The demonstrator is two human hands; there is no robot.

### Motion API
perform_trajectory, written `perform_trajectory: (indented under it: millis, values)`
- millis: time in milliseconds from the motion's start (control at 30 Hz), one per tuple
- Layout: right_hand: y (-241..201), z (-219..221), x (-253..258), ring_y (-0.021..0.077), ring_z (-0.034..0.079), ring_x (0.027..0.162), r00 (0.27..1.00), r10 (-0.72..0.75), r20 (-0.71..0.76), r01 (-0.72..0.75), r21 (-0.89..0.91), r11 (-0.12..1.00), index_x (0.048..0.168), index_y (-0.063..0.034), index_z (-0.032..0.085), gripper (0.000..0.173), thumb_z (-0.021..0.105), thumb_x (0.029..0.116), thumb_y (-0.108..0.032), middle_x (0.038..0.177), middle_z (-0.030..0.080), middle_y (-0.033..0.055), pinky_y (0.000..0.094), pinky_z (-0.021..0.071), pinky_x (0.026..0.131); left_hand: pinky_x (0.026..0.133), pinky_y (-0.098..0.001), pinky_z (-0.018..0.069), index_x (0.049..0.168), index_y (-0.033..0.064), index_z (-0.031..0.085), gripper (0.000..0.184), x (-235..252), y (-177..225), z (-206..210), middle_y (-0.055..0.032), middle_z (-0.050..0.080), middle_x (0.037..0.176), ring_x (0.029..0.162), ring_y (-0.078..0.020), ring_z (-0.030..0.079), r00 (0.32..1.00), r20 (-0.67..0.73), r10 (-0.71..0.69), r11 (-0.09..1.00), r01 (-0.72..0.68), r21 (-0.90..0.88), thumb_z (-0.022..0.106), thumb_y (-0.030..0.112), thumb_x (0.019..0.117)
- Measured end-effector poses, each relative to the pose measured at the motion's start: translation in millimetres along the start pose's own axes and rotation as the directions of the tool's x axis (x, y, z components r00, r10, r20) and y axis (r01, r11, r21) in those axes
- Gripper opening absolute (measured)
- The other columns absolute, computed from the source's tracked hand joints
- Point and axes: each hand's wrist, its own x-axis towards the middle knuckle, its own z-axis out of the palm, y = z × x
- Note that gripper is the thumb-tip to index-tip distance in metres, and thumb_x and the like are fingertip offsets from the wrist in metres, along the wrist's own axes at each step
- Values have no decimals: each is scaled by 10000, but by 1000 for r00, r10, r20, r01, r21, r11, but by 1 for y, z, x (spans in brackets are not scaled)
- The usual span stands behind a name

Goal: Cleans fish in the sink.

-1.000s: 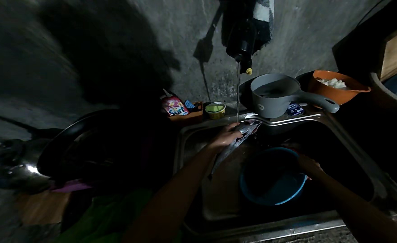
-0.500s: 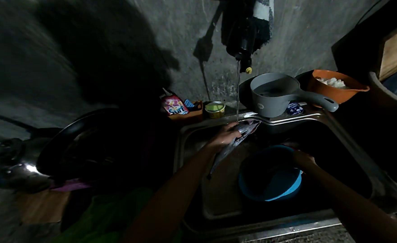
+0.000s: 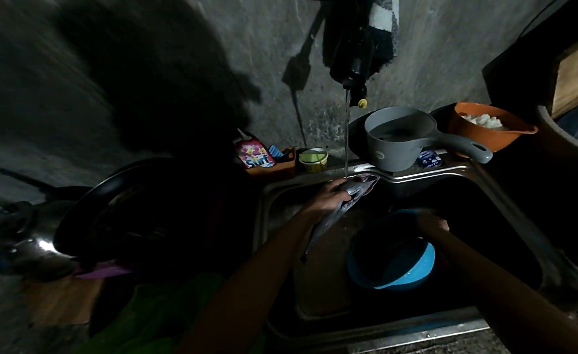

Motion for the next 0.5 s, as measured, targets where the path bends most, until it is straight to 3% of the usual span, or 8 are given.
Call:
perform_trajectory:
  millis: [133,300,500]
  values:
    - [-14,-13,-18,416,532,1336,998,48,33,-49,31,998,1368,89,542,456,537,1054,-242,1424,548,276,596,429,1069,997,-446,483,1516,96,460,554,-1,0,-1,-165,569,1406,1220,-262,578,1000,2,10,1000,-10,-13,590,72,978]
    - [-25,-20,-25,402,547,1323,997,48,60,-44,-53,998,1314,69,593,402,514,1058,-230,1402,572,255,587,449,1045,993,-434,481,1509,92,465,549,-4,1,-3,-173,567,1400,1206,-254,579,1000,-4,10,1000,-10,-30,594,58,976]
    - [-35,-27,-32,403,527,1342,996,54,76,-46,-111,993,1343,82,568,419,465,1081,-228,1431,544,265,577,442,1052,984,-419,488,1498,70,474,542,-2,-6,-7,-177,579,1379,1181,-243,590,999,0,54,998,-54,-38,592,51,969]
